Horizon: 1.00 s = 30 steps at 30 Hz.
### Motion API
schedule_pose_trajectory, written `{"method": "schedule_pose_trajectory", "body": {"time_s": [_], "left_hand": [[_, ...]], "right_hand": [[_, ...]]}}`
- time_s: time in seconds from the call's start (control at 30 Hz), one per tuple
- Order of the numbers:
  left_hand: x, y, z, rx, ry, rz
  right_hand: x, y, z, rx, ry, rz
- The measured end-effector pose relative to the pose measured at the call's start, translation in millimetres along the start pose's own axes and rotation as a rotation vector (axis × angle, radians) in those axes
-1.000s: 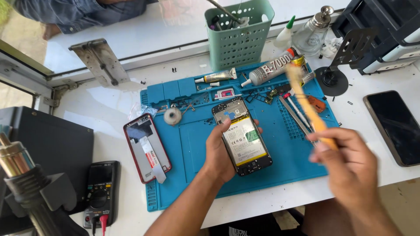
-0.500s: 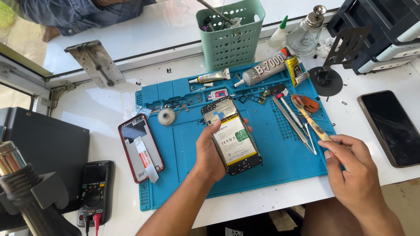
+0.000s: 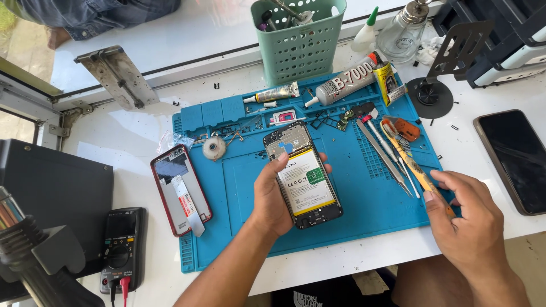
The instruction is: Cleaning the internal components of a disassembled smartphone using a toothbrush
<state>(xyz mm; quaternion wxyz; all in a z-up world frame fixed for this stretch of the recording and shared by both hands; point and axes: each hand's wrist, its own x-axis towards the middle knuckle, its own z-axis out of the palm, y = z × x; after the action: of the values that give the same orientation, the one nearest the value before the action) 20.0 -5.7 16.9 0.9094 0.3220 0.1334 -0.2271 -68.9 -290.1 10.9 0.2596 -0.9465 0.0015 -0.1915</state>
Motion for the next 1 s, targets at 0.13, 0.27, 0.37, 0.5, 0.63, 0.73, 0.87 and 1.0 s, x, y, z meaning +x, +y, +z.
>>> {"method": "schedule_pose_trajectory", "body": {"time_s": [0.13, 0.27, 0.37, 0.5, 0.63, 0.73, 0.87, 1.0], "left_hand": [[0.2, -0.9, 1.7, -0.004, 0.026, -0.023], [1.3, -3.8, 0.8, 0.025, 0.016, 0.024], [0.6, -3.3, 1.8, 0.037, -0.009, 0.042], [0.4, -5.3, 1.1, 0.068, -0.015, 0.059], [-2.0, -6.3, 2.4, 0.103, -0.086, 0.084], [-5.3, -6.5, 3.6, 0.107, -0.09, 0.078], [-6.6, -4.9, 3.8, 0.123, -0.061, 0.077], [-7.8, -6.1, 4.0, 0.126, -0.076, 0.082]], "right_hand": [[-0.5, -5.4, -0.7, 0.045, 0.046, -0.04], [-0.7, -26.5, -2.3, 0.14, 0.111, -0.159], [-1.7, -42.7, 1.4, 0.2, 0.151, -0.209], [-2.9, -59.2, 8.9, 0.336, 0.124, -0.235], [-2.1, -79.1, 14.2, 0.486, -0.114, -0.086], [-3.0, -86.6, 22.4, 0.515, -0.197, -0.057], [-4.4, -88.6, 33.6, 0.551, -0.267, 0.043], [-3.5, -92.9, 37.0, 0.597, -0.388, 0.289]]}}
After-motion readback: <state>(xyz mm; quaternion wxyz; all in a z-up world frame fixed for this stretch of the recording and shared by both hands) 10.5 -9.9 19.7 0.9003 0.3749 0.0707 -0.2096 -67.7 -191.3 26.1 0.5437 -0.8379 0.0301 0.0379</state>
